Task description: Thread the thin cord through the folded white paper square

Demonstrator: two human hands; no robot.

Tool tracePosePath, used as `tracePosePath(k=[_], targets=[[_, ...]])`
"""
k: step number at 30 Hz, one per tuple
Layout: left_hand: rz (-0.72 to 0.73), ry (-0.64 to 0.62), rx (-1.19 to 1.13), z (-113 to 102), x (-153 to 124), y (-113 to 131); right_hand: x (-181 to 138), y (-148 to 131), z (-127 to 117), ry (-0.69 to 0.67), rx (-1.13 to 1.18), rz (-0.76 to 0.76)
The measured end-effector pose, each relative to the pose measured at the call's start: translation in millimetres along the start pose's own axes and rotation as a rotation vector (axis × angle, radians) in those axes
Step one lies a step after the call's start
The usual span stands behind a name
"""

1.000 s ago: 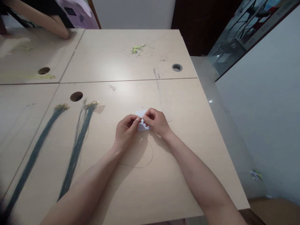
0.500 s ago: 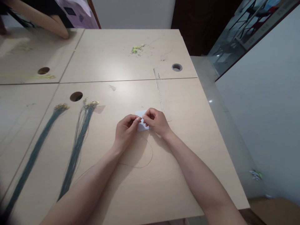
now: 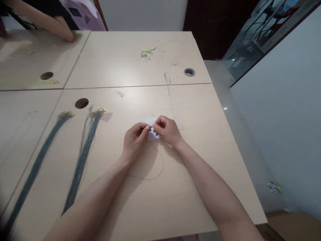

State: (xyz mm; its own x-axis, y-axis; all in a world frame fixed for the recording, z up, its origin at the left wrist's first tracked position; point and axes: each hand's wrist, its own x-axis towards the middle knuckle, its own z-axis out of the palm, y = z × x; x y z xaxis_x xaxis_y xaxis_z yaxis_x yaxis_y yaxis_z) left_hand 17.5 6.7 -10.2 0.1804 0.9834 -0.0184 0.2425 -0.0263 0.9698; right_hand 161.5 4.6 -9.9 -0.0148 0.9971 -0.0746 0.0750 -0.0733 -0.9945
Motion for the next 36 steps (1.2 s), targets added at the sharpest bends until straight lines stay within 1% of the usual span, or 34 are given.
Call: tracePosePath(k=[8, 36], targets=[[-0.015, -0.009, -0.04, 0.3, -0.4, 0.7, 0.6, 0.8, 0.1, -0.005, 0.023, -0.009], [-0.032, -0.023, -0.053, -0.2, -0.4, 0.8, 0.3, 0.5, -0.2, -0.001, 0.015, 0.001]])
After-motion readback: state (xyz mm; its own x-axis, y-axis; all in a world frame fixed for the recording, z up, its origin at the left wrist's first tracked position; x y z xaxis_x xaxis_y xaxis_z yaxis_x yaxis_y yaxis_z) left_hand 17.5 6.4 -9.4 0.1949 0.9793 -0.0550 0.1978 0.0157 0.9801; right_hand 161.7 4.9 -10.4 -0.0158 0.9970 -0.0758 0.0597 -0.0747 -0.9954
